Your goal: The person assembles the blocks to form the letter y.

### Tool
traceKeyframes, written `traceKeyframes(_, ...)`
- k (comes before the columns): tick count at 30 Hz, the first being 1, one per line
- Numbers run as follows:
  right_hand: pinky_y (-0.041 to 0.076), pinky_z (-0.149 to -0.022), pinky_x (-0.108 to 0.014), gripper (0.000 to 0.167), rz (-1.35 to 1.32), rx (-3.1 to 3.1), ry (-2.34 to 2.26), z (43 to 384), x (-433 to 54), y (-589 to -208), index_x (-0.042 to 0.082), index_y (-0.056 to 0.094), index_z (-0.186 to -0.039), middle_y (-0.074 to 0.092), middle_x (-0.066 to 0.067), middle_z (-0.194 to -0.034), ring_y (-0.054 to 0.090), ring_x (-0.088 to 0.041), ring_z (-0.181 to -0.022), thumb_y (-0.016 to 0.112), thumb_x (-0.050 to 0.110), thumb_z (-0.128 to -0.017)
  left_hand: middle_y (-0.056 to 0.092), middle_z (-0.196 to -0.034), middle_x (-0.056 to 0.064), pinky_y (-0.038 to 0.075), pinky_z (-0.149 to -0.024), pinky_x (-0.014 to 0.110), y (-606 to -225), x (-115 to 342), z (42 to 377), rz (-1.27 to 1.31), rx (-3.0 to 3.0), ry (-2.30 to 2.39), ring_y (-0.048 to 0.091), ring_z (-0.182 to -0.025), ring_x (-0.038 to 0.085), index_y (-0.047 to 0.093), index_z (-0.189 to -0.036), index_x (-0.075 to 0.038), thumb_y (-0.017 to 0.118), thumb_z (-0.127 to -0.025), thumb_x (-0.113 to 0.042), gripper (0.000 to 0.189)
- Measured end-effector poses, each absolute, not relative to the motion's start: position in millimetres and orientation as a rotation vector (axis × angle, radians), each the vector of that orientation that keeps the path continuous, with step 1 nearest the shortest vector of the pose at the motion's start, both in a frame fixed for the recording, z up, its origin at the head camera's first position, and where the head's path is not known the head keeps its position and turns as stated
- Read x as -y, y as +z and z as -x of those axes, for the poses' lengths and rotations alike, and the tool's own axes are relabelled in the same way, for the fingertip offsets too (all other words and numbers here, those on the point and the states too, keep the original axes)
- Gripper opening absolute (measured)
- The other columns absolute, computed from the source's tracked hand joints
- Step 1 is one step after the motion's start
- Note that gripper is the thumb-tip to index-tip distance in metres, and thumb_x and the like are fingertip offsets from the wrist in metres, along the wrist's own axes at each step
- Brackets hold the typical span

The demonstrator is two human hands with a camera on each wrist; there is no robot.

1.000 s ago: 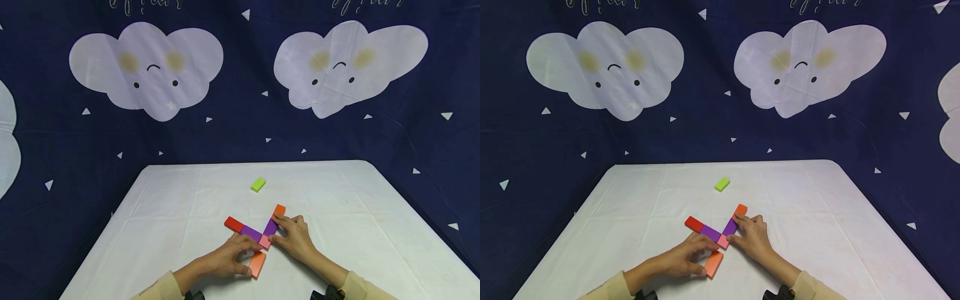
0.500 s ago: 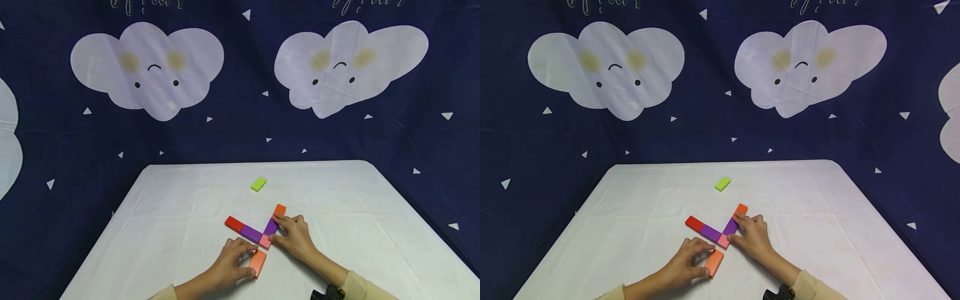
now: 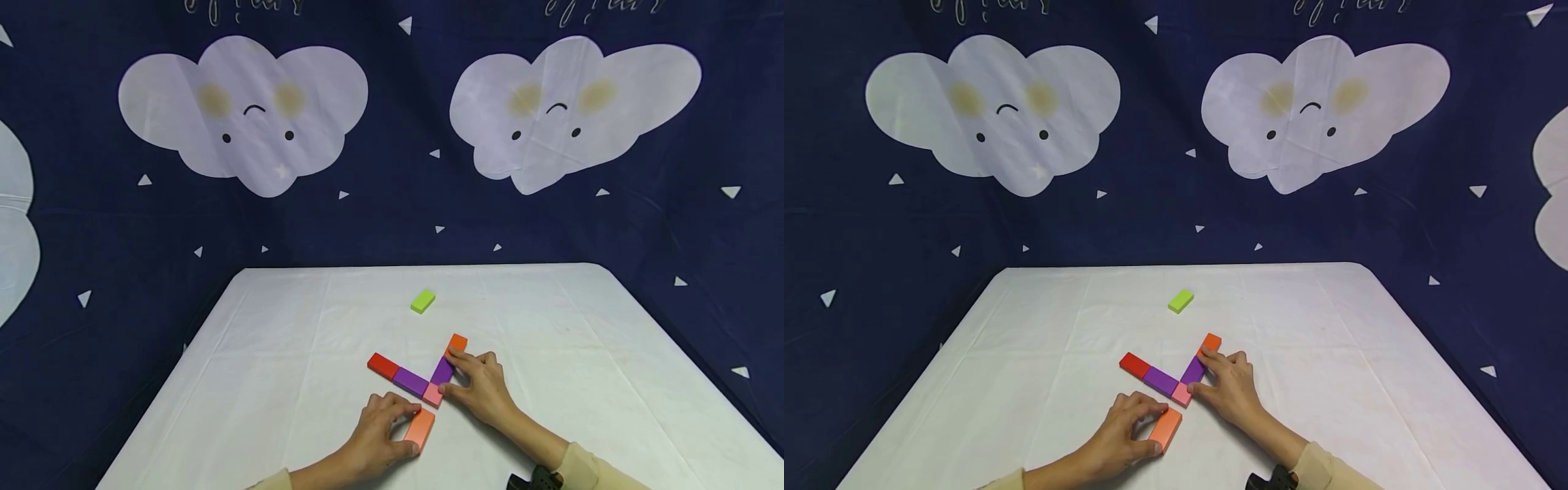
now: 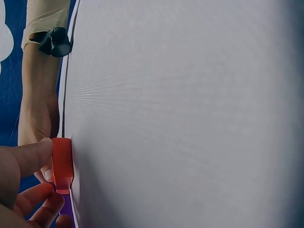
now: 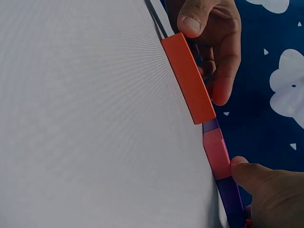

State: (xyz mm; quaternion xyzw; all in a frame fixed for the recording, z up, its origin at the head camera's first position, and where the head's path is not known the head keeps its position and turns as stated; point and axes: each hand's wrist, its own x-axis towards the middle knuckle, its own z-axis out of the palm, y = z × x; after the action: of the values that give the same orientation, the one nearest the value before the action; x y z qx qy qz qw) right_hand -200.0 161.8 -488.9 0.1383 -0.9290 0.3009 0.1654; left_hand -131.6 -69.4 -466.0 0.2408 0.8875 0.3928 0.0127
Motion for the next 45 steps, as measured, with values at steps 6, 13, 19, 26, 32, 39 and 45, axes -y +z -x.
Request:
traceKeyframes(6, 0.029, -0.078, -0.033, 0.063, -0.396, 2.651, 0.848, 200, -162, -489, 0.013, 0.066, -0.119, 0.061, 0.002, -0.13, 0.036, -0.01, -0.083, 0.083, 0.038, -0.063, 0.058, -0.11, -0.009, 0.031, -0.083, 0.027, -467, 69, 132, -0.748, -2.764, 1.213, 0.037, -0.093, 0.002, 0.065, -0.117, -0.017, 0.077, -0.073, -0.026, 0.047)
traceKeyframes(13, 0.029, -0.078, -0.033, 0.064, -0.4, 2.645, 0.846, 201, -163, -490, 0.013, 0.066, -0.119, 0.061, 0.002, -0.13, 0.036, -0.01, -0.083, 0.082, 0.038, -0.063, 0.059, -0.109, -0.008, 0.031, -0.081, 0.027, -468, 68, 132, -0.784, -2.791, 1.203, 0.038, -0.092, 0.003, 0.066, -0.116, -0.015, 0.077, -0.072, -0.024, 0.046)
traceKeyframes(19, 0.028, -0.077, -0.033, 0.063, -0.4, 2.651, 0.844, 201, -163, -491, 0.013, 0.066, -0.119, 0.061, 0.002, -0.131, 0.035, -0.01, -0.083, 0.082, 0.039, -0.064, 0.059, -0.108, -0.008, 0.031, -0.08, 0.026, -469, 68, 134, -0.784, -2.797, 1.194, 0.038, -0.092, 0.003, 0.066, -0.116, -0.015, 0.076, -0.072, -0.024, 0.046)
traceKeyframes(26, 0.028, -0.077, -0.032, 0.063, -0.401, 2.653, 0.839, 200, -162, -491, 0.012, 0.066, -0.119, 0.061, 0.002, -0.131, 0.035, -0.01, -0.083, 0.083, 0.038, -0.064, 0.059, -0.107, -0.008, 0.031, -0.08, 0.026, -469, 67, 138, -0.781, -2.805, 1.161, 0.038, -0.092, 0.004, 0.066, -0.117, -0.016, 0.076, -0.073, -0.025, 0.046)
traceKeyframes(32, 0.028, -0.077, -0.033, 0.063, -0.395, 2.658, 0.842, 201, -162, -491, 0.012, 0.066, -0.119, 0.061, 0.003, -0.131, 0.035, -0.01, -0.083, 0.082, 0.038, -0.064, 0.059, -0.109, -0.006, 0.031, -0.081, 0.026, -468, 68, 142, -0.799, -2.788, 1.153, 0.038, -0.093, 0.005, 0.065, -0.118, -0.016, 0.075, -0.074, -0.024, 0.046)
traceKeyframes(39, 0.028, -0.077, -0.033, 0.063, -0.398, 2.656, 0.845, 200, -162, -490, 0.012, 0.066, -0.119, 0.061, 0.003, -0.131, 0.035, -0.01, -0.082, 0.082, 0.038, -0.064, 0.059, -0.113, -0.007, 0.03, -0.08, 0.026, -467, 67, 146, -0.781, -2.763, 1.13, 0.038, -0.093, 0.005, 0.065, -0.12, -0.017, 0.075, -0.075, -0.025, 0.046)
traceKeyframes(45, 0.028, -0.077, -0.033, 0.063, -0.402, 2.659, 0.841, 200, -163, -490, 0.012, 0.066, -0.119, 0.06, 0.003, -0.131, 0.035, -0.009, -0.083, 0.082, 0.039, -0.065, 0.058, -0.112, -0.007, 0.03, -0.08, 0.026, -465, 67, 147, -0.768, -2.746, 1.109, 0.037, -0.094, 0.005, 0.064, -0.121, -0.019, 0.075, -0.076, -0.026, 0.047)
